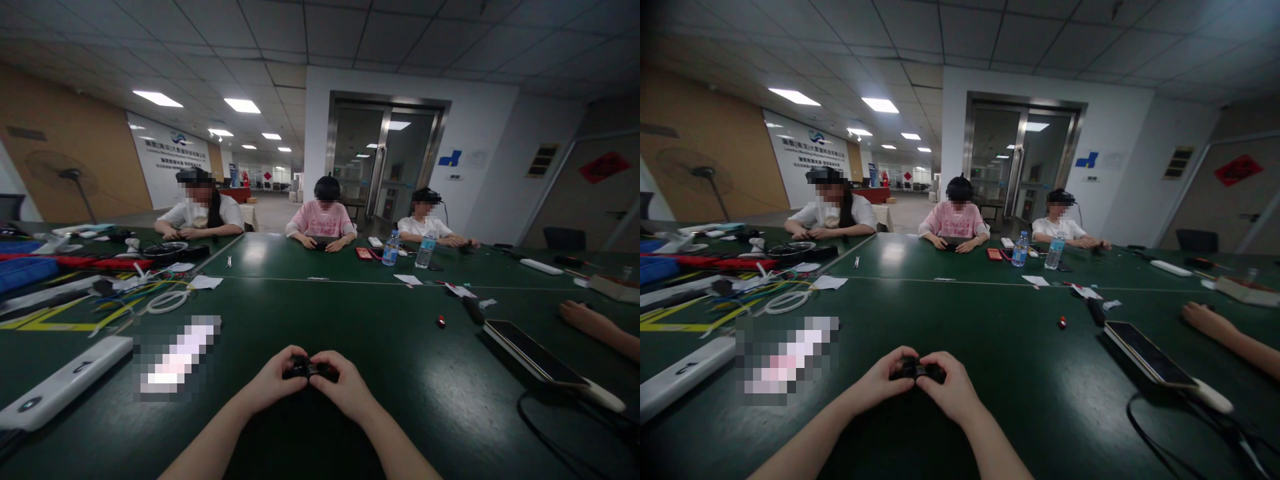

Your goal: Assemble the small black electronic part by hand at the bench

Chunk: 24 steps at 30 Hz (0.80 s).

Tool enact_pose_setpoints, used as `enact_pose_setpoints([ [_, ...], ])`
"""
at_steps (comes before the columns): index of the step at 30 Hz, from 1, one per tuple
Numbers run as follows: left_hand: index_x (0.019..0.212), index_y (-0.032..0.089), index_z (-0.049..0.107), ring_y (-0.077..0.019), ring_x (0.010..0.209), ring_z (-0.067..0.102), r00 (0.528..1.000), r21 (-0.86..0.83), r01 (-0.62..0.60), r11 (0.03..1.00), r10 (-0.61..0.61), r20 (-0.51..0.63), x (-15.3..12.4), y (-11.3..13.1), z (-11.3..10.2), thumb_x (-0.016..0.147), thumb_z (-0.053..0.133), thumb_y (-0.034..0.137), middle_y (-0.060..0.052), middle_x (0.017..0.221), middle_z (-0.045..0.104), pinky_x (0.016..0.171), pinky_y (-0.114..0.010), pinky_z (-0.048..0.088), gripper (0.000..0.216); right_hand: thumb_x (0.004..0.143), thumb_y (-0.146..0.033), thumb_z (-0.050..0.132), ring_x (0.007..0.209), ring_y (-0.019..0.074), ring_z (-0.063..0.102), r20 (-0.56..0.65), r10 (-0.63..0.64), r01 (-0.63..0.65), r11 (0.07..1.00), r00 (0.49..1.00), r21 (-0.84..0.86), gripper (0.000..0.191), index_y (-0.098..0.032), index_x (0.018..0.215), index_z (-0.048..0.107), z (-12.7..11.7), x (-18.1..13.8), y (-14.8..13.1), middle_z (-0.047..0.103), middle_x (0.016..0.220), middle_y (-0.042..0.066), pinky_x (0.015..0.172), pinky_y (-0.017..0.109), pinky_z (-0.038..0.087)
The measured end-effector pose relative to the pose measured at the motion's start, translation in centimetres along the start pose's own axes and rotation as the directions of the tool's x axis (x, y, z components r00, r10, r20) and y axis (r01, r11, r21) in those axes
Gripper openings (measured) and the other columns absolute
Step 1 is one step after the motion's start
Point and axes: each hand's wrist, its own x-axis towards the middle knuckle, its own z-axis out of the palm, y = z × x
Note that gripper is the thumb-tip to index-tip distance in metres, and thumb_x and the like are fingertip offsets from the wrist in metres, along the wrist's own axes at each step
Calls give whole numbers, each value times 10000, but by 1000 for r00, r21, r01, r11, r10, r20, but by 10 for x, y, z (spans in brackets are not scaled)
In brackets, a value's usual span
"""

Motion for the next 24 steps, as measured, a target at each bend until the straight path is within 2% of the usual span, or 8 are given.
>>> enact_pose_setpoints([
  [5,1179,229,408,-184,898,586,1000,-40,14,999,-13,21,-1,2,0,759,640,214,-36,1012,596,762,-313,455,480,711,-254,629,967,216,560,-7,-6,6,1000,1000,-7,194,-269,905,639,0,0,-1,604,1002,2,860,363,427],
  [9,1103,209,467,-187,898,581,1000,-11,9,1000,-9,18,-1,4,0,753,643,227,-29,978,602,770,-315,450,392,722,-264,620,970,216,561,3,5,-5,1000,1000,3,191,-267,912,632,0,0,0,599,1018,3,850,361,436],
  [24,1067,199,521,-221,1000,564,1000,37,-24,999,24,-14,0,8,0,724,658,199,-39,1040,608,880,-362,425,369,721,-265,628,980,205,559,12,-5,5,1000,1000,-31,198,-254,919,633,1,3,5,595,1039,8,850,342,432],
])
